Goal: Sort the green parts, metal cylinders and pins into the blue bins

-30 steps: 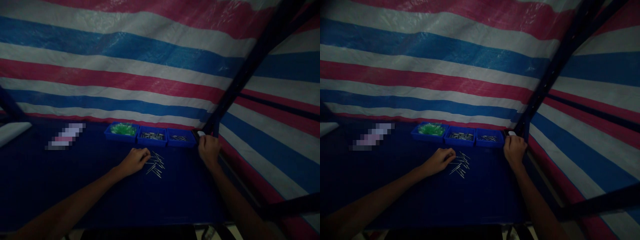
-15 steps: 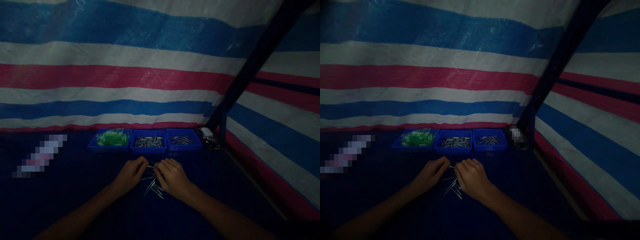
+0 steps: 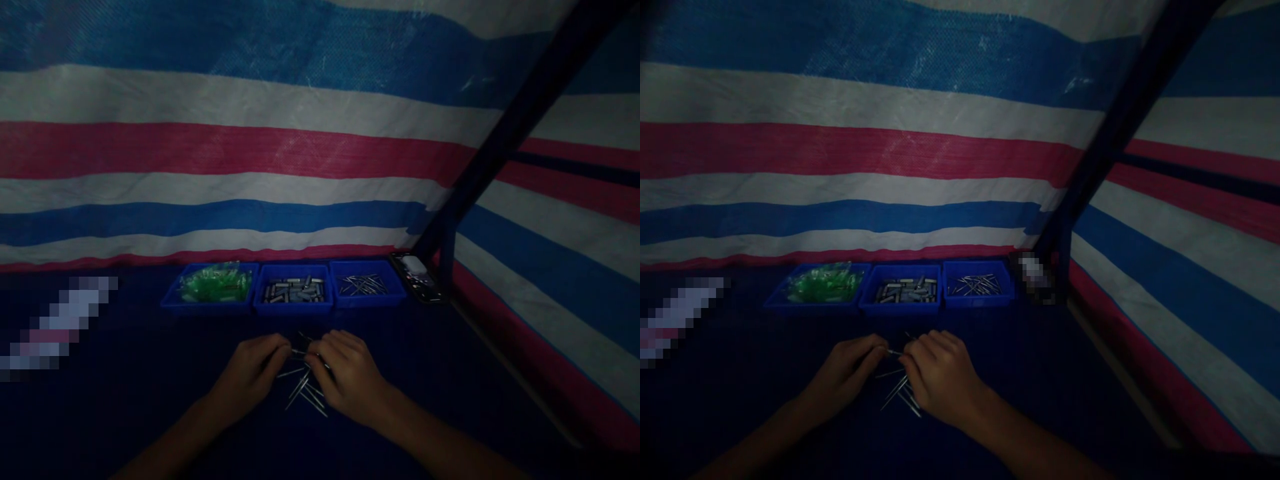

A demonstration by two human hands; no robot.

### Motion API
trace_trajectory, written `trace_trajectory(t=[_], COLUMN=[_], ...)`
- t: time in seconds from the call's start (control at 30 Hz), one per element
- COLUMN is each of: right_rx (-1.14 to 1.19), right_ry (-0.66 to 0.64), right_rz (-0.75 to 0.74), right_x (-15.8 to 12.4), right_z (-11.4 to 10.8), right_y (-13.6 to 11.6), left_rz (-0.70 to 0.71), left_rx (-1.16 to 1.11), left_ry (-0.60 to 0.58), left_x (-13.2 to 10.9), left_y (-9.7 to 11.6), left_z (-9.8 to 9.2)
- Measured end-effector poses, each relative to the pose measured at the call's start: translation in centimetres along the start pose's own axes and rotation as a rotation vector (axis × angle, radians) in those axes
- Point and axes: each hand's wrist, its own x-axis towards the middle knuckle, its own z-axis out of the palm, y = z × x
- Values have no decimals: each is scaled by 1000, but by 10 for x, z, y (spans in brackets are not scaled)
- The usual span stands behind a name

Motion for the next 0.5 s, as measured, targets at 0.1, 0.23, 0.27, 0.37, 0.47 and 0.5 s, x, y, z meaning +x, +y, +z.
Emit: trace_trajectory(t=[0.1,0.23,0.27,0.37,0.47,0.5], right_rx=[-25,-107,-140,-200,-212,-239], right_ry=[84,234,257,317,461,485], right_rz=[5,131,177,377,656,746], right_x=[3,10,13,23,34,36], right_z=[-3,-16,-22,-51,-88,-99], right_y=[8,30,37,64,110,129], left_rz=[1,23,31,47,63,67], left_rx=[6,83,100,132,142,143], left_ry=[-72,-140,-150,-169,-176,-176], left_x=[0,0,0,1,2,3], left_y=[2,2,2,0,0,0], left_z=[0,2,2,3,3,3])
